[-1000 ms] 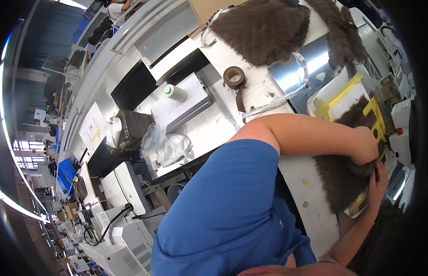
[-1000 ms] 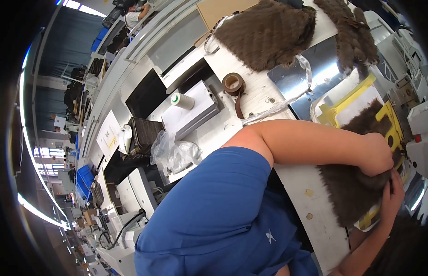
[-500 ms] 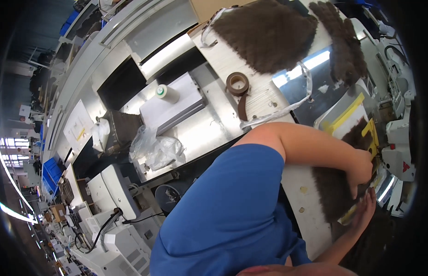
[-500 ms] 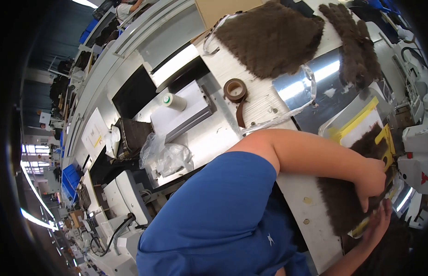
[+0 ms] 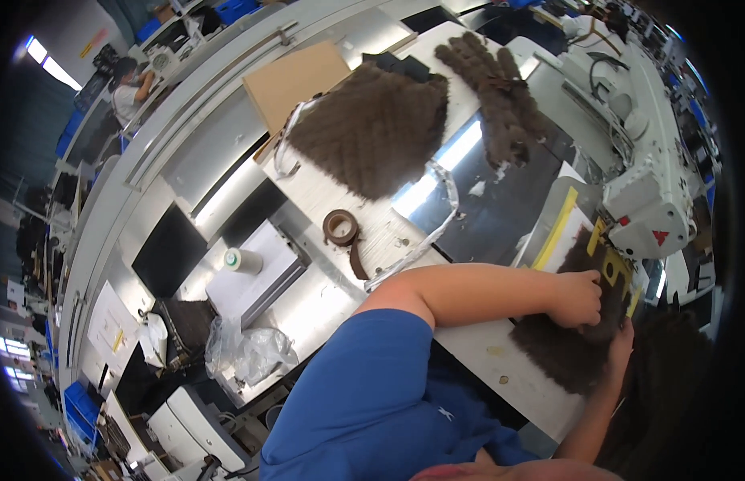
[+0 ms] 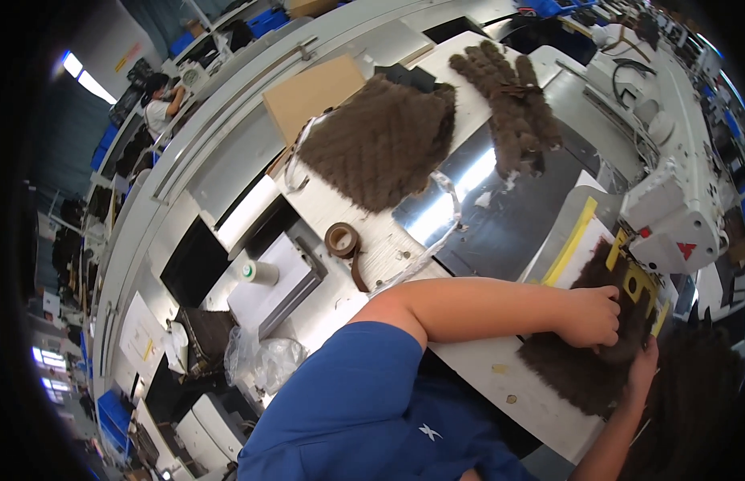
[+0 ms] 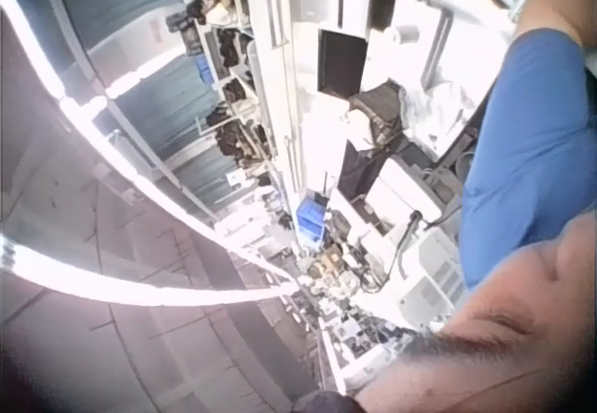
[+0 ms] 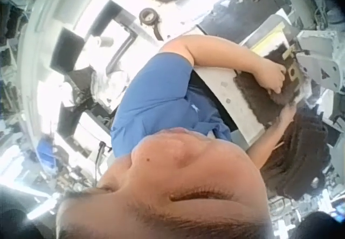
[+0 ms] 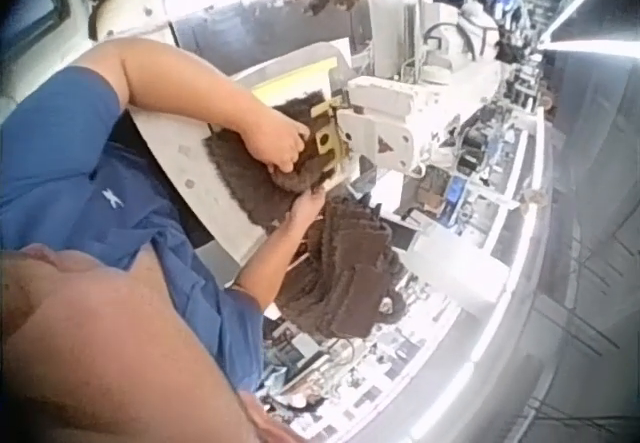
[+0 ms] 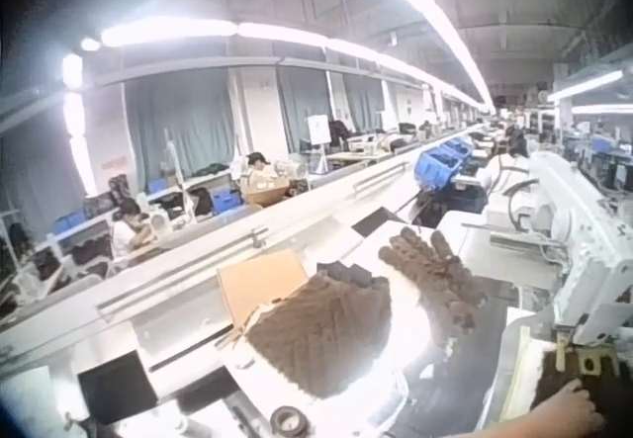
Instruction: Using an industrial sewing machine to assemble components made of brown fur-like material.
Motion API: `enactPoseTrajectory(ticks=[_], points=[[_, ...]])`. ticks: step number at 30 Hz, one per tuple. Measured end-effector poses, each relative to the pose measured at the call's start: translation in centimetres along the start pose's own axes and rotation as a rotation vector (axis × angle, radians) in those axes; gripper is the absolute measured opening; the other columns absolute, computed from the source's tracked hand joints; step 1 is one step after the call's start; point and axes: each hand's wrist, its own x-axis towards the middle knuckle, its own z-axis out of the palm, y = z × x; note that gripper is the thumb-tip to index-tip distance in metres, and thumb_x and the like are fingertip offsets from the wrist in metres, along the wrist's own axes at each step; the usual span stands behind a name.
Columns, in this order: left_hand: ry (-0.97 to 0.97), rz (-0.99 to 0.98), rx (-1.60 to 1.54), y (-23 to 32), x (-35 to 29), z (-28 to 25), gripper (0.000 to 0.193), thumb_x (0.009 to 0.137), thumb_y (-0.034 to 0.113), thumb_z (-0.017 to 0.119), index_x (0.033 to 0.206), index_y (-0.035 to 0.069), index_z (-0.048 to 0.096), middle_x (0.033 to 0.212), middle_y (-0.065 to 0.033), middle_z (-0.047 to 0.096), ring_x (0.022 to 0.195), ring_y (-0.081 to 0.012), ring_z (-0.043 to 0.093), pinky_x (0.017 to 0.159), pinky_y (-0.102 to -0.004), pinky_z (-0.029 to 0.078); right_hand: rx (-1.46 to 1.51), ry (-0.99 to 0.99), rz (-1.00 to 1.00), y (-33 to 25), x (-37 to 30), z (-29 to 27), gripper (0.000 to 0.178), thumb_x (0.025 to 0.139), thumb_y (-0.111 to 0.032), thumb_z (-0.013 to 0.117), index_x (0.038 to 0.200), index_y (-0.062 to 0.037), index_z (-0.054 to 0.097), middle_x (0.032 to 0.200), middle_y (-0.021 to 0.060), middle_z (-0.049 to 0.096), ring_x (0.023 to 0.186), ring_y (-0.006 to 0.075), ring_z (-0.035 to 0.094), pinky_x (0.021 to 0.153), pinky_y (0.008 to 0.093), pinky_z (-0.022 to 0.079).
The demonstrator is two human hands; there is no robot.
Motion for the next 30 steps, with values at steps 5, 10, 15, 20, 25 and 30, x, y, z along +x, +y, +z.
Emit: enactPoseTrajectory(ticks=[5,10,15,20,25,30], points=[[-0.014,0.063,-0.194,1.0,0.0,-1.2,0.035,0.084,0.050,0.075,0.089,0.015,0.073,0.088,-0.0025,0.071,0.097,-0.0274,0.064,0.095,-0.0458,0.040,0.005,0.127,-0.063,-0.9,-4.9,1.2,0.031,0.096,0.001,0.053,0.127,0.0019,0.058,0.121,0.0109,0.067,0.110,0.0182,0.063,0.094,0.0315,0.051],[0.257,0.022,-0.247,0.3,0.0,-1.5,0.047,0.082,0.055,0.075,0.091,0.010,0.068,0.091,-0.0084,0.062,0.097,-0.0302,0.060,0.089,-0.0456,0.043,-0.082,0.196,-0.239,-2.4,-8.2,-3.0,0.032,0.096,0.003,0.048,0.127,0.0026,0.058,0.117,0.0081,0.065,0.110,0.0166,0.060,0.103,0.0299,0.044],[0.123,-0.088,-0.195,-0.6,0.0,-1.4,0.040,0.085,0.047,0.076,0.093,0.008,0.067,0.095,-0.0109,0.064,0.098,-0.0320,0.062,0.087,-0.0437,0.047,-0.184,0.435,-0.222,-1.8,-9.2,-9.6,0.037,0.097,0.002,0.051,0.133,0.0044,0.057,0.125,0.0113,0.067,0.116,0.0184,0.062,0.106,0.0318,0.045],[-0.042,-0.188,-0.215,-0.6,0.6,-1.8,0.035,0.083,0.036,0.079,0.098,0.005,0.071,0.098,-0.0129,0.066,0.102,-0.0331,0.063,0.092,-0.0453,0.048,-0.463,0.711,-0.258,-1.0,-9.3,-13.0,0.033,0.095,-0.005,0.064,0.128,0.0004,0.063,0.113,0.0148,0.073,0.103,0.0206,0.069,0.093,0.0333,0.052],[-0.112,-0.240,-0.196,0.2,1.6,-2.4,0.035,0.085,0.036,0.078,0.098,0.004,0.072,0.097,-0.0127,0.066,0.101,-0.0320,0.062,0.092,-0.0445,0.048,-0.538,0.802,-0.254,-4.8,-8.2,-12.4,0.027,0.094,-0.007,0.063,0.121,-0.0053,0.063,0.103,0.0187,0.071,0.098,0.0285,0.071,0.089,0.0363,0.053],[-0.142,-0.292,-0.205,-0.2,1.3,-2.3,0.034,0.085,0.035,0.077,0.097,0.003,0.072,0.097,-0.0134,0.065,0.102,-0.0323,0.062,0.094,-0.0433,0.048,-0.601,0.831,-0.336,-8.8,-3.2,-15.0,0.024,0.095,-0.009,0.061,0.118,-0.0055,0.064,0.107,0.0216,0.071,0.105,0.0390,0.069,0.090,0.0403,0.053]])
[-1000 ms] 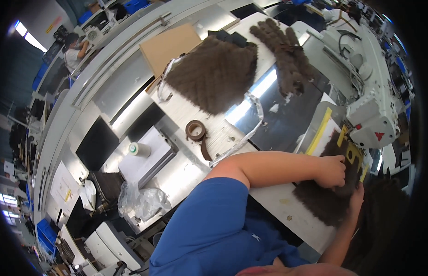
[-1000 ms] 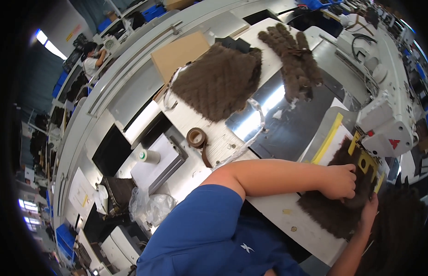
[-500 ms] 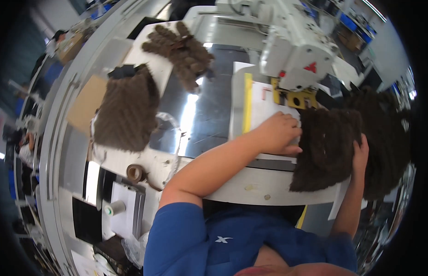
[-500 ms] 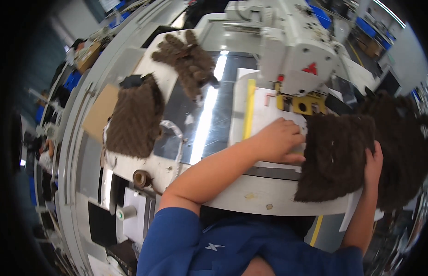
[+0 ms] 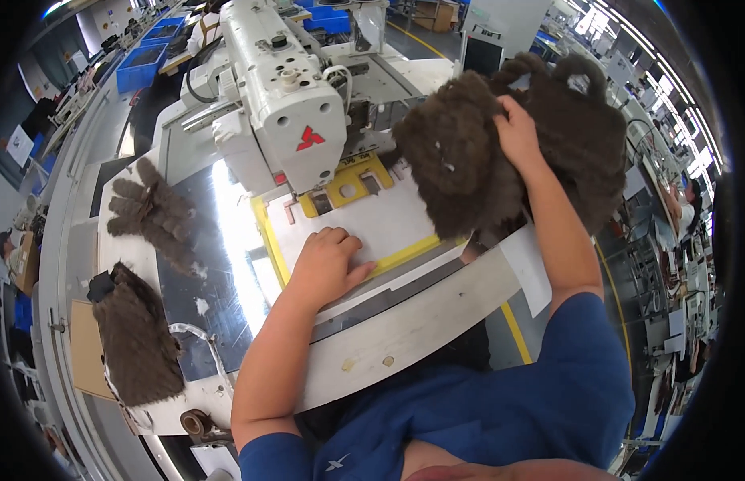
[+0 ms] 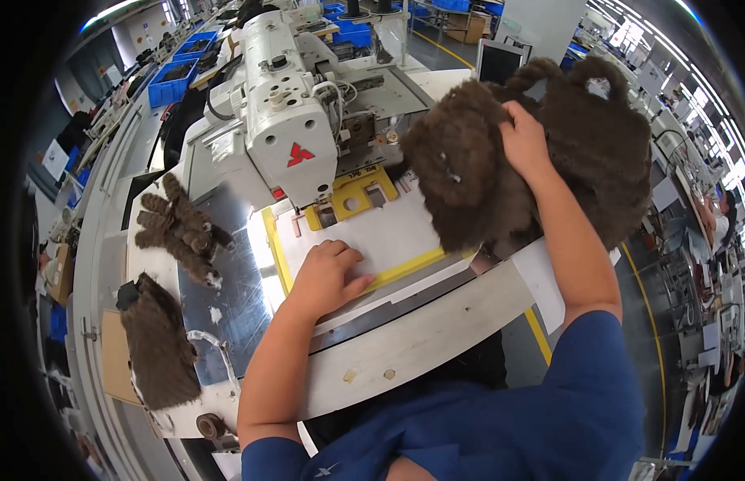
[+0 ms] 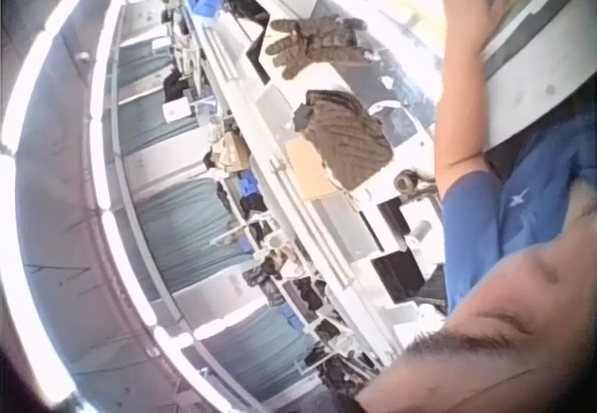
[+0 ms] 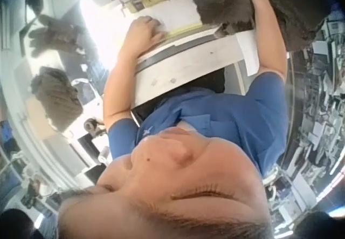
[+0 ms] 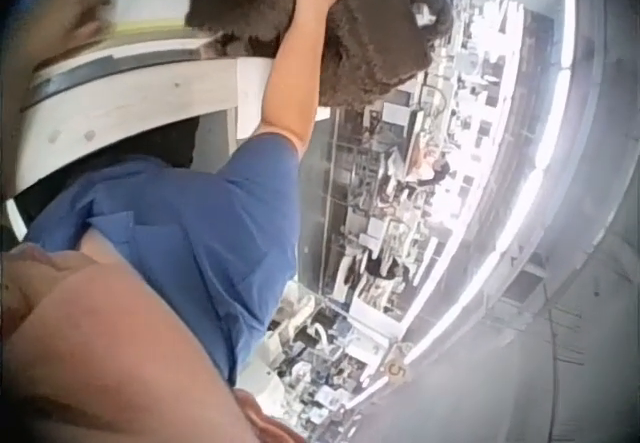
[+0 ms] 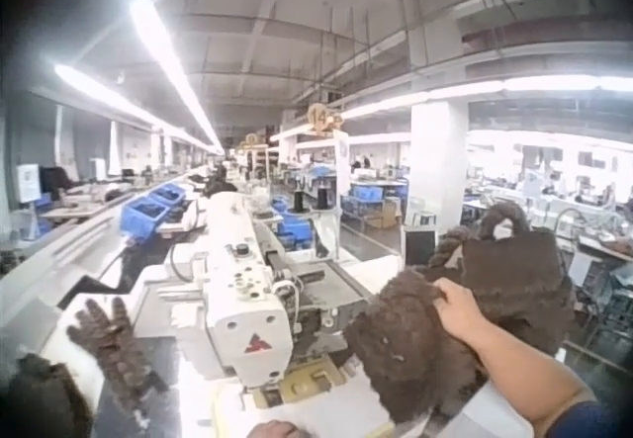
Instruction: Using an industrial sewing machine to assemble components made of brown fur-like material.
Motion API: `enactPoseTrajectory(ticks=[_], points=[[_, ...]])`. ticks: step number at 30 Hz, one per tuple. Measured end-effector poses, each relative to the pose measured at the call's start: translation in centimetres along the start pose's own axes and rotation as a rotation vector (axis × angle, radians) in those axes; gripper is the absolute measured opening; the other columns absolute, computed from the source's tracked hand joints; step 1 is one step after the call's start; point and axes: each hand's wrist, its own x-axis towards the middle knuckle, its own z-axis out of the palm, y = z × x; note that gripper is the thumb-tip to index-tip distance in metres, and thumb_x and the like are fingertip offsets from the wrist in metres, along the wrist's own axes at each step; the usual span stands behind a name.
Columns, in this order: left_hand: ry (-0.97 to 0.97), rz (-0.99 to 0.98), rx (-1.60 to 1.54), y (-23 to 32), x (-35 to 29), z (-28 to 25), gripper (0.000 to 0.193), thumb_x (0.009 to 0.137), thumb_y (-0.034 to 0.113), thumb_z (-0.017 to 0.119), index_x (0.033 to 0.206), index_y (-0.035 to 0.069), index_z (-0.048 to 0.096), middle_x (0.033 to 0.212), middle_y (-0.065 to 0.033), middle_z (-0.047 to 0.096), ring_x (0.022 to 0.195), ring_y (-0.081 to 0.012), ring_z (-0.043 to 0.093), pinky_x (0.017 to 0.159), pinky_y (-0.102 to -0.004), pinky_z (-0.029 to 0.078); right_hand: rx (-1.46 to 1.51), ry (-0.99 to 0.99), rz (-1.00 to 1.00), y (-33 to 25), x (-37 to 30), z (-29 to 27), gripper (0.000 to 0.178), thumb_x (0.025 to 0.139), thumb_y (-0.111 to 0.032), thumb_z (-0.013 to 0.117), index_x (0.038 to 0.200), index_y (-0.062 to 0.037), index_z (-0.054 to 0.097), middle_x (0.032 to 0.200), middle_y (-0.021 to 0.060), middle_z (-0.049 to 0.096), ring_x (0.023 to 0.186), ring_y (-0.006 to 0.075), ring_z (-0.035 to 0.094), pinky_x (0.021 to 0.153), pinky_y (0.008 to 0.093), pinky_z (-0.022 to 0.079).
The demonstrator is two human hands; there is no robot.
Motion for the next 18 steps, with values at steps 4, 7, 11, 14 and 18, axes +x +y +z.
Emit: enactPoseTrajectory(ticks=[4,7,11,14,18], points=[[-0.006,-0.025,0.005,-0.2,0.1,0.1,0.037,0.083,0.035,0.080,0.101,0.004,0.074,0.097,-0.0125,0.067,0.100,-0.0325,0.062,0.092,-0.0425,0.050,0.022,-0.008,-0.039,2.1,8.0,1.6,0.024,0.095,-0.014,0.062,0.118,-0.0062,0.066,0.109,0.0219,0.072,0.109,0.0401,0.068,0.091,0.0429,0.052],[0.007,-0.017,0.004,-0.3,0.2,0.1,0.037,0.083,0.035,0.079,0.099,0.003,0.073,0.096,-0.0131,0.066,0.100,-0.0329,0.062,0.092,-0.0431,0.050,-0.120,-0.044,-0.084,3.5,13.0,4.3,0.029,0.095,-0.018,0.065,0.121,-0.0066,0.066,0.115,0.0206,0.072,0.113,0.0379,0.067,0.095,0.0438,0.052],[0.000,-0.035,-0.014,-0.6,0.1,-0.1,0.039,0.081,0.035,0.081,0.102,0.003,0.074,0.096,-0.0129,0.067,0.100,-0.0335,0.063,0.091,-0.0428,0.051,-0.283,-0.027,-0.111,3.5,15.4,7.1,0.032,0.094,-0.020,0.065,0.122,-0.0043,0.065,0.123,0.0217,0.070,0.116,0.0393,0.067,0.098,0.0479,0.052],[0.001,-0.047,-0.015,-0.8,0.0,-0.2,0.038,0.081,0.034,0.081,0.101,0.003,0.074,0.096,-0.0129,0.067,0.100,-0.0336,0.063,0.091,-0.0428,0.051,-0.722,-0.028,0.064,1.7,14.5,8.1,0.029,0.094,-0.016,0.059,0.120,-0.0036,0.063,0.122,0.0229,0.067,0.114,0.0417,0.066,0.097,0.0551,0.052],[0.002,-0.076,-0.011,-1.0,0.0,-0.2,0.036,0.082,0.033,0.081,0.102,0.003,0.074,0.096,-0.0128,0.066,0.099,-0.0334,0.062,0.092,-0.0425,0.050,-0.713,-0.013,-0.176,-1.6,9.2,9.8,0.026,0.093,-0.018,0.062,0.116,-0.0063,0.065,0.117,0.0182,0.066,0.112,0.0392,0.064,0.093,0.0562,0.051]])
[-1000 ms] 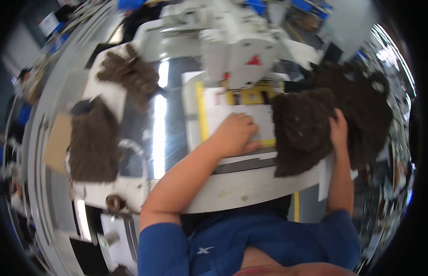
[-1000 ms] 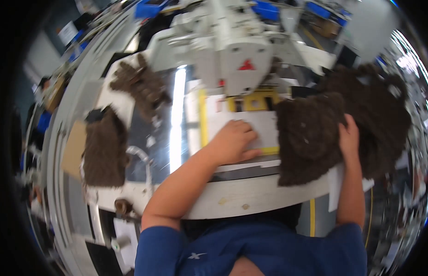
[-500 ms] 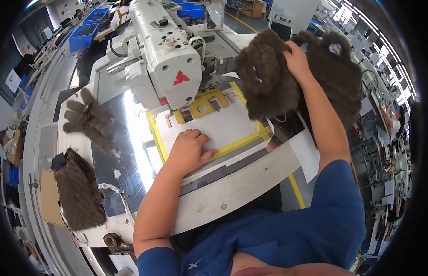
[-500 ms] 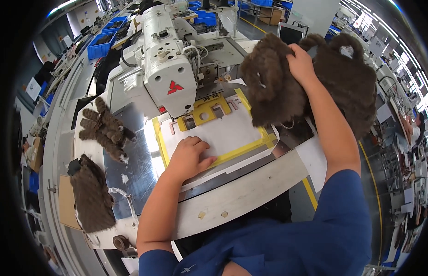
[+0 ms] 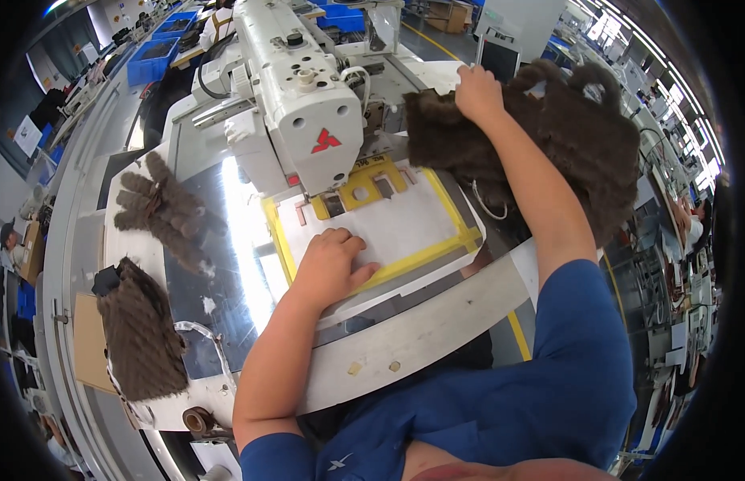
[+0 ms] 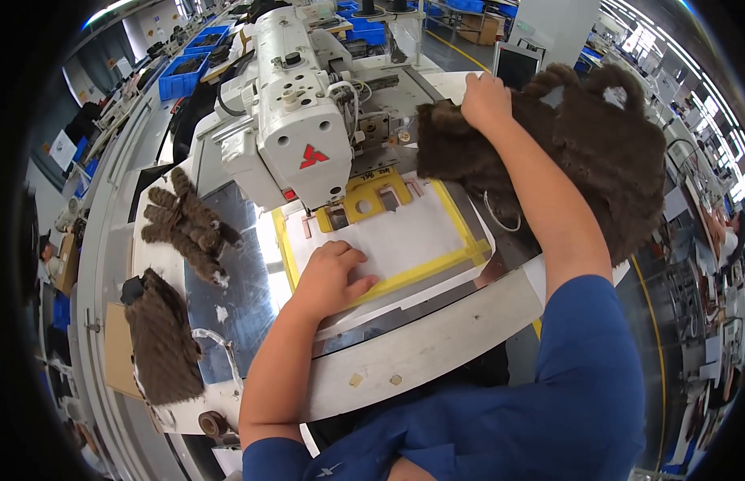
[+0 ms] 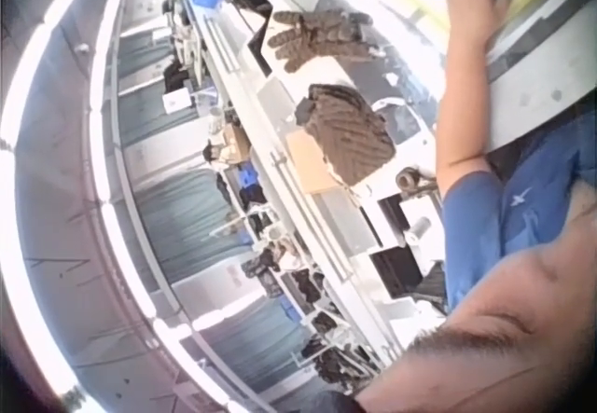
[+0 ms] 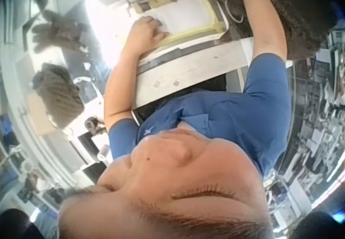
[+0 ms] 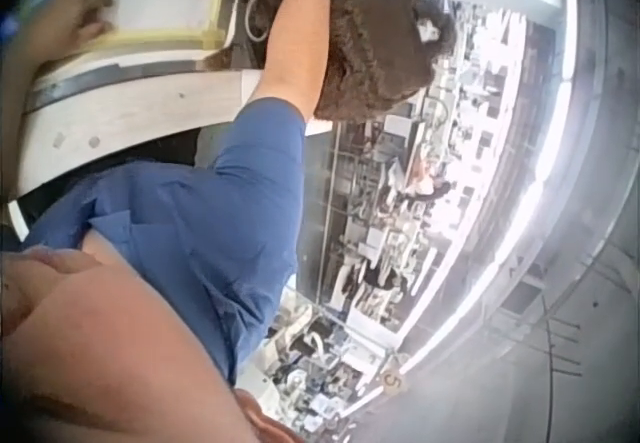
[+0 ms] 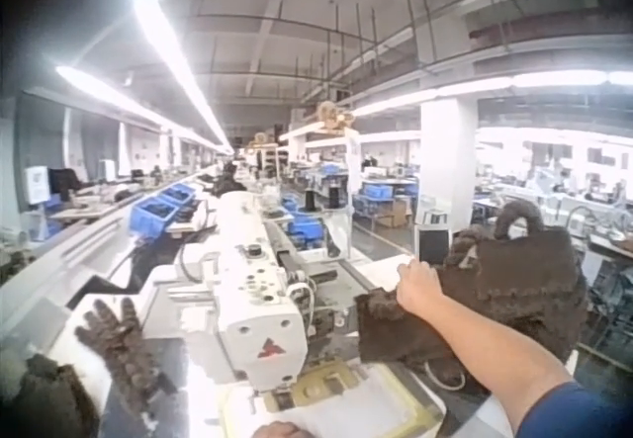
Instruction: Using an industrial sewing machine to assemble components made of brown fur-like material.
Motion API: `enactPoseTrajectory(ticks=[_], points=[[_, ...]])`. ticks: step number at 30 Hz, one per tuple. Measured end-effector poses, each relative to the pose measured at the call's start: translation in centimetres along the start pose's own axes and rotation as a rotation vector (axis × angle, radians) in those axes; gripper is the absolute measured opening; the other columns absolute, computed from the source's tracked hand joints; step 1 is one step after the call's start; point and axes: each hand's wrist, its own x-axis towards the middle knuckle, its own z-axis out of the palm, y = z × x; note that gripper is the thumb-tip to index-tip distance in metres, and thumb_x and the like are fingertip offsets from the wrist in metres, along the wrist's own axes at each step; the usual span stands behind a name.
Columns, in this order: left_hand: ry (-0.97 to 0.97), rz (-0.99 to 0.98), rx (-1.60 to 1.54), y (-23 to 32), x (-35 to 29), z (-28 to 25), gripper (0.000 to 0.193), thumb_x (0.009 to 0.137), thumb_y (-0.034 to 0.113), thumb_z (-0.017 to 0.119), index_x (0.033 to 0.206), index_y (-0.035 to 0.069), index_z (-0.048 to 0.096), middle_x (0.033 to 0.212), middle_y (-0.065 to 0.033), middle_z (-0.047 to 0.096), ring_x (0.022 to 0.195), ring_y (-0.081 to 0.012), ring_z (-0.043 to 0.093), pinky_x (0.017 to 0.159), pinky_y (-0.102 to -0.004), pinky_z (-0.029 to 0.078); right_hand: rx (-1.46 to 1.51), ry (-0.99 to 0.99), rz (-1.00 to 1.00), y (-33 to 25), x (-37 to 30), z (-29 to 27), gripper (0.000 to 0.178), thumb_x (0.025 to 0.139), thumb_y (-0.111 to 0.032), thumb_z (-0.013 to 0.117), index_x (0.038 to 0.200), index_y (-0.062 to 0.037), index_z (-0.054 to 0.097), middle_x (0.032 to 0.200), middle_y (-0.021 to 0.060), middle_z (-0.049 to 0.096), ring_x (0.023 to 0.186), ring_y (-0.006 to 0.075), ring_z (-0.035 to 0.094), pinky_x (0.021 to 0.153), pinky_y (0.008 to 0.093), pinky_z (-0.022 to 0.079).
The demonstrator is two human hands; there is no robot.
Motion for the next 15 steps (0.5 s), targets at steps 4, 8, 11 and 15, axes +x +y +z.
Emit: enactPoseTrajectory(ticks=[4,8,11,15], points=[[-0.017,-0.010,0.002,0.1,-0.1,-0.2,0.034,0.085,0.032,0.079,0.104,0.004,0.073,0.097,-0.0127,0.065,0.100,-0.0329,0.062,0.092,-0.0421,0.050,0.118,-0.047,-0.241,-3.3,-8.4,-0.2,0.035,0.090,-0.027,0.073,0.119,-0.0087,0.067,0.120,0.0135,0.065,0.115,0.0352,0.061,0.095,0.0521,0.049],[-0.052,-0.015,0.144,1.3,-0.5,-0.9,0.033,0.087,0.033,0.077,0.105,0.006,0.072,0.098,-0.0121,0.065,0.102,-0.0318,0.064,0.092,-0.0429,0.049,0.045,-0.270,-0.247,-3.7,-13.5,2.3,0.040,0.097,-0.036,0.066,0.127,-0.0102,0.067,0.126,0.0129,0.066,0.118,0.0332,0.061,0.100,0.0502,0.046],[-0.145,-0.042,0.257,2.6,-1.6,-2.3,0.032,0.087,0.035,0.077,0.100,0.007,0.070,0.098,-0.0107,0.066,0.102,-0.0312,0.065,0.091,-0.0442,0.050,0.002,-0.226,-0.323,-2.8,-12.5,4.7,0.030,0.099,-0.033,0.063,0.115,-0.0091,0.068,0.105,0.0103,0.072,0.104,0.0297,0.069,0.091,0.0475,0.051],[-0.078,-0.106,0.277,2.9,-5.0,-6.1,0.033,0.087,0.035,0.077,0.099,0.006,0.069,0.096,-0.0101,0.066,0.097,-0.0308,0.066,0.088,-0.0437,0.051,0.034,-0.226,-0.311,-2.3,-12.1,5.7,0.034,0.099,-0.023,0.064,0.129,-0.0067,0.065,0.115,0.0148,0.071,0.110,0.0352,0.067,0.104,0.0516,0.047]])
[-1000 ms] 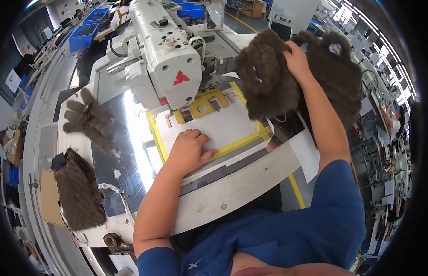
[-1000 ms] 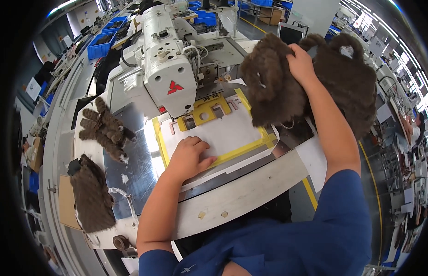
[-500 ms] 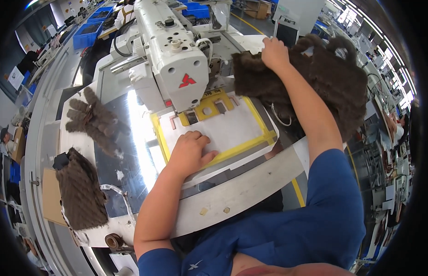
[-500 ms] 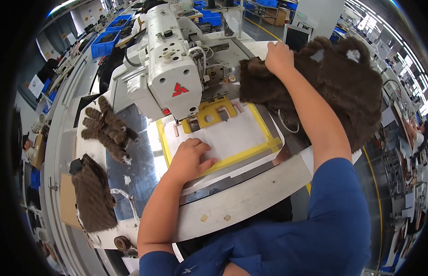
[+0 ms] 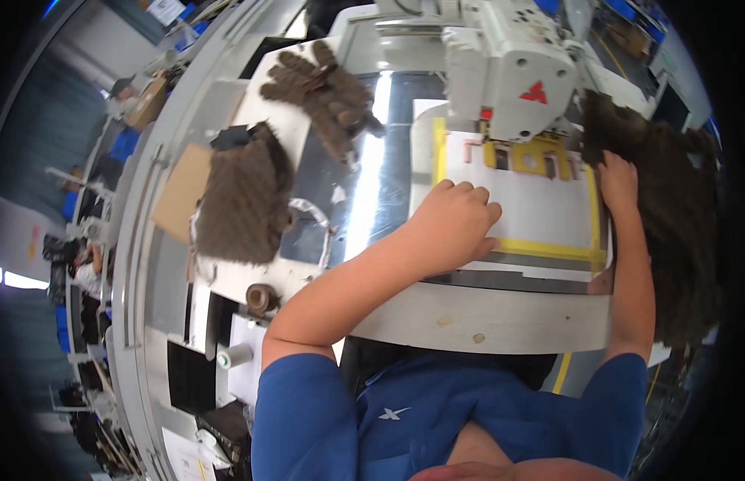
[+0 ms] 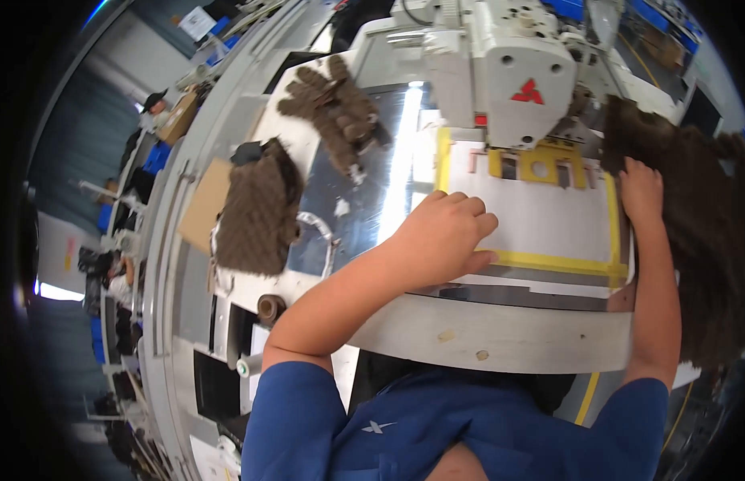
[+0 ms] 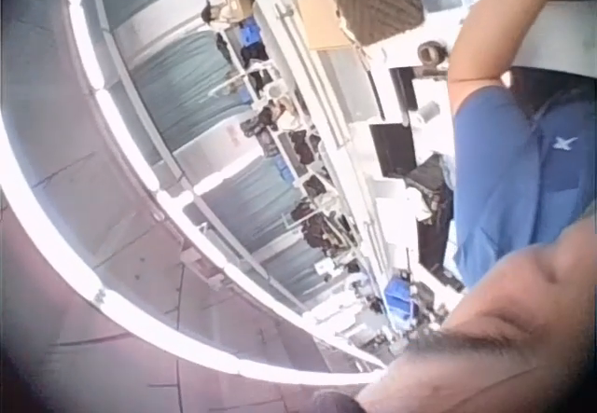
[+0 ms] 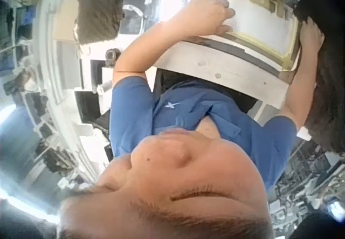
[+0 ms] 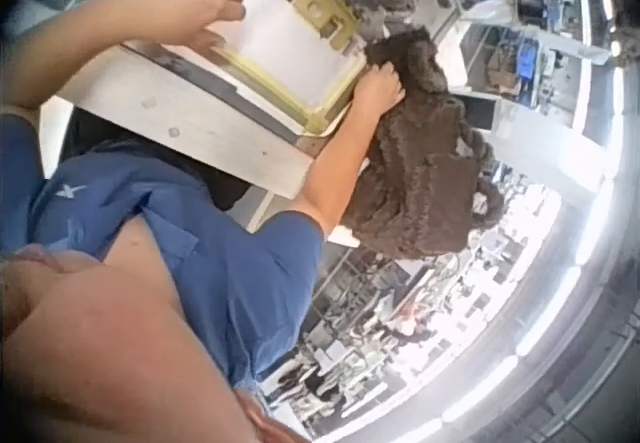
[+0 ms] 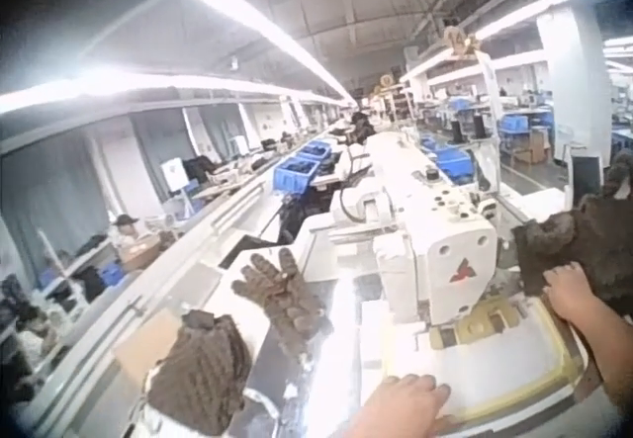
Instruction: Using an industrial sewing machine to assemble components made of brown fur-like material.
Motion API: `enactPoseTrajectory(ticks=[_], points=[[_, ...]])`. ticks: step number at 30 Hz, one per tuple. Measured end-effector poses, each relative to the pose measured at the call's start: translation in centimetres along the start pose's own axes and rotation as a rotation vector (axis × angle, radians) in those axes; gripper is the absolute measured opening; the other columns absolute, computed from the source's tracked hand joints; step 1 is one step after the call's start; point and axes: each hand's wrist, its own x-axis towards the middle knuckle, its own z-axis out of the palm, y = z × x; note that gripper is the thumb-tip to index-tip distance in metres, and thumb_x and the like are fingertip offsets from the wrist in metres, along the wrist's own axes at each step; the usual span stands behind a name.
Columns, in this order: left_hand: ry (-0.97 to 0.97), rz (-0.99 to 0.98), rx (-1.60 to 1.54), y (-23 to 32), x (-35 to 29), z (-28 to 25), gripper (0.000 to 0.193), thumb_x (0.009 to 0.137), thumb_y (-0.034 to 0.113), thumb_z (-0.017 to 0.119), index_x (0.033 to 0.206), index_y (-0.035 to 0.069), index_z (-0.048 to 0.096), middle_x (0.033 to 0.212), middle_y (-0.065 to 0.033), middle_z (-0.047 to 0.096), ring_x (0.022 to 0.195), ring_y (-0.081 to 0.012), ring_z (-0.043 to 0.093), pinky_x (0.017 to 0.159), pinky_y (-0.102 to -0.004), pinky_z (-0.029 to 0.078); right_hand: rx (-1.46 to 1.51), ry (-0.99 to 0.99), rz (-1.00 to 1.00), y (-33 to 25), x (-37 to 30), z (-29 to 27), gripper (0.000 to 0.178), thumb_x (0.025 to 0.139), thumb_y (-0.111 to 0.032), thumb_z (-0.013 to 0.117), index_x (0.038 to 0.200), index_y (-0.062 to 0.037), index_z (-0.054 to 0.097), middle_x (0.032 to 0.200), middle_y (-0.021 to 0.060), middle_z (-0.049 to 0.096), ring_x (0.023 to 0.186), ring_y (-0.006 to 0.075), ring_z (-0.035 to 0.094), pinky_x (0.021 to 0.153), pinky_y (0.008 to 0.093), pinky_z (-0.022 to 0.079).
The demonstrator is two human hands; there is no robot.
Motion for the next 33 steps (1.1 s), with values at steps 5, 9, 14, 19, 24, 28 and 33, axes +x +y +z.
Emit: enactPoseTrajectory(ticks=[5,9,14,19,24,28,33], points=[[0.282,-0.398,0.161,-9.0,-5.8,-5.5,0.037,0.089,0.041,0.076,0.086,0.004,0.069,0.087,-0.0158,0.070,0.088,-0.0358,0.069,0.082,-0.0482,0.055,0.155,0.122,0.016,-0.8,-2.4,-0.2,0.041,0.098,-0.021,0.066,0.135,-0.0035,0.062,0.129,0.0167,0.066,0.122,0.0372,0.060,0.111,0.0511,0.043],[0.311,-1.024,0.333,-17.7,-10.7,-8.4,0.051,0.090,0.053,0.072,0.097,0.002,0.070,0.096,-0.0195,0.074,0.100,-0.0398,0.070,0.087,-0.0487,0.054,0.351,0.249,0.045,-0.7,-2.3,-1.0,0.035,0.098,-0.022,0.067,0.126,-0.0008,0.065,0.126,0.0175,0.066,0.119,0.0385,0.060,0.108,0.0479,0.044],[0.436,-1.128,0.326,-25.3,-14.7,-5.8,0.056,0.080,0.045,0.079,0.118,0.006,0.067,0.114,-0.0226,0.070,0.111,-0.0423,0.066,0.097,-0.0495,0.053,0.402,0.233,0.082,-1.0,-2.4,-1.9,0.028,0.097,-0.020,0.067,0.117,0.0002,0.067,0.119,0.0171,0.067,0.114,0.0383,0.061,0.105,0.0481,0.046],[0.385,-0.984,0.220,-30.4,-18.3,-6.3,0.046,0.080,0.028,0.076,0.121,0.008,0.070,0.116,-0.0220,0.069,0.115,-0.0418,0.065,0.101,-0.0487,0.052,0.448,0.196,0.089,-0.9,-2.6,-1.9,0.024,0.096,-0.017,0.067,0.113,0.0002,0.067,0.117,0.0161,0.066,0.113,0.0377,0.061,0.103,0.0467,0.046],[0.492,-0.743,0.095,-34.5,-23.1,-7.7,0.022,0.090,0.013,0.065,0.104,0.002,0.077,0.119,-0.0187,0.069,0.115,-0.0328,0.067,0.101,-0.0405,0.052,0.485,0.215,0.082,-1.1,-2.5,-1.4,0.021,0.093,-0.016,0.070,0.107,-0.0003,0.068,0.112,0.0148,0.066,0.110,0.0363,0.061,0.101,0.0467,0.046],[0.453,-0.778,-0.219,-37.3,-25.5,-7.4,0.039,0.086,0.005,0.068,0.125,0.005,0.064,0.118,-0.0173,0.068,0.112,-0.0295,0.067,0.100,-0.0389,0.052,0.482,0.203,0.076,-1.3,-2.5,-1.5,0.020,0.093,-0.015,0.070,0.105,-0.0002,0.068,0.111,0.0144,0.066,0.109,0.0362,0.061,0.101,0.0469,0.046],[0.546,-0.907,-0.240,-38.3,-24.8,-7.4,0.067,0.078,0.001,0.077,0.137,0.007,0.047,0.111,-0.0158,0.069,0.107,-0.0306,0.068,0.094,-0.0399,0.054,0.481,0.186,0.112,-1.5,-2.6,-1.8,0.019,0.092,-0.015,0.070,0.104,-0.0003,0.068,0.112,0.0143,0.066,0.110,0.0358,0.061,0.101,0.0468,0.046]])
